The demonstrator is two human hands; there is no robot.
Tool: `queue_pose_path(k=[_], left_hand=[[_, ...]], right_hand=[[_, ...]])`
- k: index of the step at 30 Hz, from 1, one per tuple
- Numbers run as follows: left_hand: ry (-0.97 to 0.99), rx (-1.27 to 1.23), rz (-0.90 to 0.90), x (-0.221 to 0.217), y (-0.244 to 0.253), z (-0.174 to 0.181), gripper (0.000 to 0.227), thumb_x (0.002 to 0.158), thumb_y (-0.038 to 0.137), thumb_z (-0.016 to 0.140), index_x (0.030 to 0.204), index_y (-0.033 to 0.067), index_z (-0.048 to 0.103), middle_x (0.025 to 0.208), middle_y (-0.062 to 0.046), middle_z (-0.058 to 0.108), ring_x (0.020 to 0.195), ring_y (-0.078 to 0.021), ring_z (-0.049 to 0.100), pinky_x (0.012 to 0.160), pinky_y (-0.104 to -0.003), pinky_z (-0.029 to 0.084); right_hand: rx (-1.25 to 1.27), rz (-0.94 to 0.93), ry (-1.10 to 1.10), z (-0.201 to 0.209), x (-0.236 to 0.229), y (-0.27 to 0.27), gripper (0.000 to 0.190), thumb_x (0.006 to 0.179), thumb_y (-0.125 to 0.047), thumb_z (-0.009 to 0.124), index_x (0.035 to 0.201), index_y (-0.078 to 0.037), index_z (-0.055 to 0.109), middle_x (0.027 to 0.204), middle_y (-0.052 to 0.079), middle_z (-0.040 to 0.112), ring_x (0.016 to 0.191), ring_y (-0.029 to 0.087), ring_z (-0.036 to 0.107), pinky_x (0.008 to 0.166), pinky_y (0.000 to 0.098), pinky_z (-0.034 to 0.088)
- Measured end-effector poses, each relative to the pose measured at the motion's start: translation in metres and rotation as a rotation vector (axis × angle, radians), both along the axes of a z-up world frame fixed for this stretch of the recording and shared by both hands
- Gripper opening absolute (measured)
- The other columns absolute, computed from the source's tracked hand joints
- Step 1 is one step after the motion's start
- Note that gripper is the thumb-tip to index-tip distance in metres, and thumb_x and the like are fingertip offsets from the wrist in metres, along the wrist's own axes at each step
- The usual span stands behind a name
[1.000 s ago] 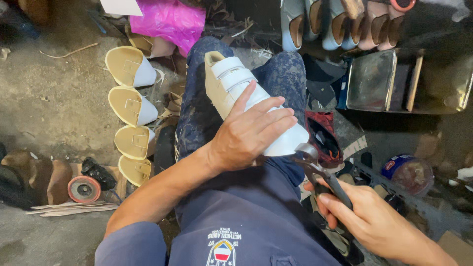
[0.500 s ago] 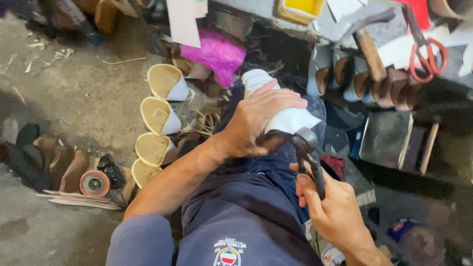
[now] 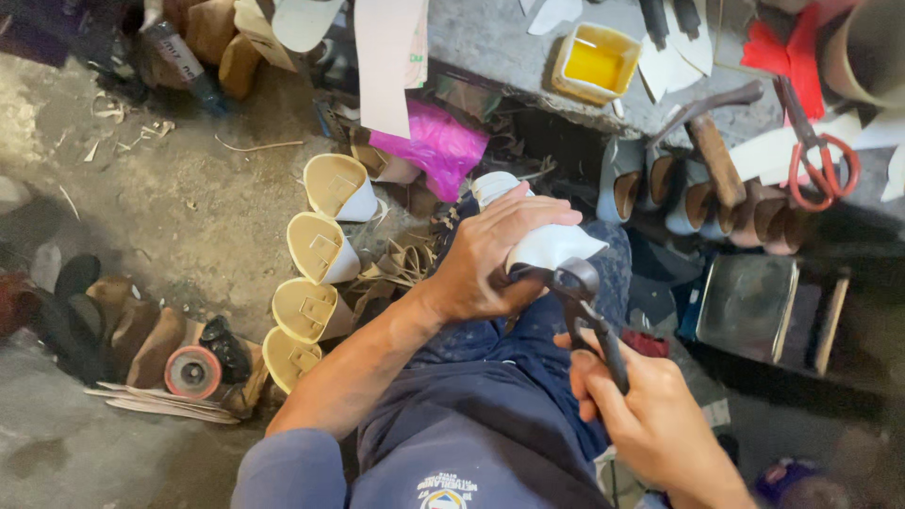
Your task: The person holds a white shoe on their lap and uses pliers to pull and adjust the sole edge. They then switch to a hammer to tap the sole and upper, working on the shoe's construction.
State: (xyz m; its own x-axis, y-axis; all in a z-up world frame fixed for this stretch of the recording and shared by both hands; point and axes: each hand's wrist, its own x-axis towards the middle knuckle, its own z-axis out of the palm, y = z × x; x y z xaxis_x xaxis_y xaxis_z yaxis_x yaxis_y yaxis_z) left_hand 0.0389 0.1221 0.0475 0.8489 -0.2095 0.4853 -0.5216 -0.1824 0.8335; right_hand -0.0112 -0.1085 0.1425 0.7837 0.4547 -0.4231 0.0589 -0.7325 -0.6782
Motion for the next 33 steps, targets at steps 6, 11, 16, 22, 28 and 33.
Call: queue_pose_path(k=[6, 11, 16, 22, 28, 33], left_hand=[[-0.016, 0.000, -0.020, 0.003, -0.003, 0.004, 0.046, 0.095, 0.023, 0.061, 0.137, 0.0070, 0.054, 0.137, -0.011, 0.064, 0.132, -0.0301, 0.064, 0.124, -0.058, 0.040], [0.031, -0.026, 0.017, 0.008, 0.000, 0.002, 0.049, 0.090, 0.020, 0.062, 0.137, 0.0100, 0.054, 0.135, -0.010, 0.066, 0.127, -0.0293, 0.067, 0.125, -0.056, 0.041], [0.025, -0.022, 0.058, 0.014, 0.000, -0.003, 0.053, 0.085, 0.021, 0.064, 0.137, 0.0120, 0.055, 0.135, -0.008, 0.067, 0.126, -0.0295, 0.068, 0.126, -0.057, 0.041], [-0.013, -0.024, -0.002, -0.003, -0.001, -0.004, 0.052, 0.090, 0.018, 0.063, 0.140, 0.0091, 0.053, 0.140, -0.008, 0.063, 0.132, -0.0306, 0.065, 0.127, -0.059, 0.039], [-0.030, 0.115, -0.016, -0.030, -0.009, 0.017, 0.048, 0.099, 0.035, 0.055, 0.138, 0.0081, 0.050, 0.147, -0.014, 0.055, 0.144, -0.0351, 0.052, 0.130, -0.065, 0.023], [0.269, -0.101, 0.016, -0.054, -0.028, 0.034, 0.058, 0.097, 0.043, 0.052, 0.145, 0.0110, 0.046, 0.148, -0.016, 0.050, 0.156, -0.0433, 0.032, 0.132, -0.056, 0.018]], right_hand=[[-0.117, -0.065, -0.064, -0.002, -0.008, 0.000, 0.024, 0.097, -0.030, 0.049, 0.089, -0.020, 0.070, 0.060, -0.007, 0.075, 0.061, 0.013, 0.075, 0.074, 0.0316, 0.053], [-0.062, -0.123, -0.168, -0.021, -0.004, 0.014, 0.025, 0.100, -0.030, 0.048, 0.095, -0.017, 0.068, 0.068, -0.008, 0.073, 0.055, 0.009, 0.071, 0.064, 0.0282, 0.052], [0.003, -0.158, -0.277, -0.043, 0.002, 0.020, 0.032, 0.103, -0.033, 0.047, 0.114, -0.016, 0.072, 0.066, -0.008, 0.065, 0.047, 0.008, 0.065, 0.055, 0.0258, 0.052], [0.017, -0.110, -0.193, -0.033, -0.018, 0.010, 0.028, 0.102, -0.027, 0.048, 0.108, -0.014, 0.071, 0.061, -0.005, 0.066, 0.050, 0.010, 0.069, 0.065, 0.0273, 0.054], [0.013, 0.002, -0.176, -0.040, -0.029, -0.016, 0.038, 0.104, -0.036, 0.043, 0.089, -0.015, 0.070, 0.058, -0.005, 0.065, 0.050, 0.012, 0.067, 0.060, 0.0287, 0.051], [-0.009, -0.047, -0.227, -0.041, -0.038, -0.022, 0.024, 0.099, -0.023, 0.056, 0.077, -0.014, 0.062, 0.055, -0.002, 0.064, 0.046, 0.018, 0.058, 0.057, 0.0338, 0.046]])
